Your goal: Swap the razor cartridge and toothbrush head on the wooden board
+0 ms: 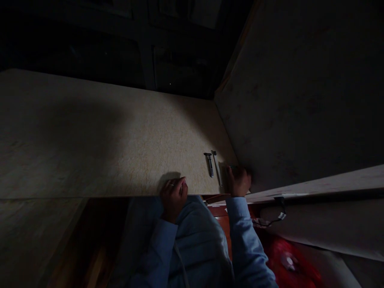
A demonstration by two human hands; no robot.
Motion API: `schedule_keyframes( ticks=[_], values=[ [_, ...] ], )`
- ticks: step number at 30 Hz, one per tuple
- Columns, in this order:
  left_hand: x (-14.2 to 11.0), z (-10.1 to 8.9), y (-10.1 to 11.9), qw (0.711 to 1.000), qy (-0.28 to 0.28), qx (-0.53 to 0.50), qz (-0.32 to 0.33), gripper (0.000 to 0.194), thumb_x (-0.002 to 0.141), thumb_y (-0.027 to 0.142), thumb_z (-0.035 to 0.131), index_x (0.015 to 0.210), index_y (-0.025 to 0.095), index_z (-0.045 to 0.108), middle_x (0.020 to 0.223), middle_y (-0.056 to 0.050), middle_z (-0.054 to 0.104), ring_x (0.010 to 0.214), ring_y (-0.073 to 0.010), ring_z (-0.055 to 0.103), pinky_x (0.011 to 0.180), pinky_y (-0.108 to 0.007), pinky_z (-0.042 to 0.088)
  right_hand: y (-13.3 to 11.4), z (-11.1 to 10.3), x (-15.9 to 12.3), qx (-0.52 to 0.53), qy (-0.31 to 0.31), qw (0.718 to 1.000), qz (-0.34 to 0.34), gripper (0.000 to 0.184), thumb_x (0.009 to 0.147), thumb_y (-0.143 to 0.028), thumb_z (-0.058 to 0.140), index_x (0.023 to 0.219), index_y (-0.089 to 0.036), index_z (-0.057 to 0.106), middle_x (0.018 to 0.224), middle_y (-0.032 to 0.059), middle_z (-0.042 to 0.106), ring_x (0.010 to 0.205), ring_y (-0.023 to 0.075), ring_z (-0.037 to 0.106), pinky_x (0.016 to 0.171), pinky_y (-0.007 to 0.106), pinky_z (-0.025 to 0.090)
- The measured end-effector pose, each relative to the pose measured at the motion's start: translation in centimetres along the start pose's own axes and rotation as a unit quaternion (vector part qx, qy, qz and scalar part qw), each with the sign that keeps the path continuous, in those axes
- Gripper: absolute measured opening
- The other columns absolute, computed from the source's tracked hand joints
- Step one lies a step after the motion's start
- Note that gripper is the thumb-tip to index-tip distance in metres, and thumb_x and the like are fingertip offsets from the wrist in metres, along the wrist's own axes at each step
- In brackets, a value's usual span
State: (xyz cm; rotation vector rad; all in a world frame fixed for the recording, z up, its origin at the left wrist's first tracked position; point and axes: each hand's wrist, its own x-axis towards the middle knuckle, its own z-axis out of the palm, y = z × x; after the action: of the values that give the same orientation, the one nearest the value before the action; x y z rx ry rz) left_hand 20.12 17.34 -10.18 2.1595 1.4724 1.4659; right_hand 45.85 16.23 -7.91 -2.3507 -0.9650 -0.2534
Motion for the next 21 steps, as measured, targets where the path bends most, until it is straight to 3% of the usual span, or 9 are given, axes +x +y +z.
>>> schedule_keyframes(
  ticks=[11,17,21],
  values=[
    [-0.13,-0.01,-0.37,0.999,0.0,0.013,0.042,0.018,0.091,0.017,0.058,0.096,0.019,0.076,0.085,-0.007,0.077,0.077,-0.0202,0.069,0.077,-0.033,0.05,-0.12,0.41,-0.44,-0.015,-0.014,1.0,0.018,0.065,0.086,-0.068,0.055,0.114,-0.012,0.07,0.105,0.0215,0.066,0.092,0.0347,0.06,0.077,0.041,0.041],
    [0.0,0.0,-0.32,0.996,0.03,0.046,0.074,0.017,0.092,0.017,0.059,0.093,0.017,0.075,0.083,-0.006,0.077,0.074,-0.0183,0.069,0.076,-0.031,0.051,-0.02,0.4,-0.77,-0.031,-0.016,0.999,-0.03,0.056,0.086,-0.056,0.063,0.122,-0.013,0.065,0.111,0.0189,0.065,0.097,0.0319,0.059,0.076,0.036,0.039],
    [0.06,-0.04,-0.29,0.995,0.032,0.045,0.08,0.015,0.091,0.015,0.06,0.093,0.016,0.075,0.083,-0.006,0.077,0.074,-0.0189,0.068,0.076,-0.031,0.051,0.15,0.51,-0.84,-0.038,-0.023,0.997,-0.058,0.046,0.087,-0.049,0.063,0.118,-0.016,0.069,0.105,0.015,0.066,0.091,0.0277,0.057,0.074,0.034,0.036]
  ],
)
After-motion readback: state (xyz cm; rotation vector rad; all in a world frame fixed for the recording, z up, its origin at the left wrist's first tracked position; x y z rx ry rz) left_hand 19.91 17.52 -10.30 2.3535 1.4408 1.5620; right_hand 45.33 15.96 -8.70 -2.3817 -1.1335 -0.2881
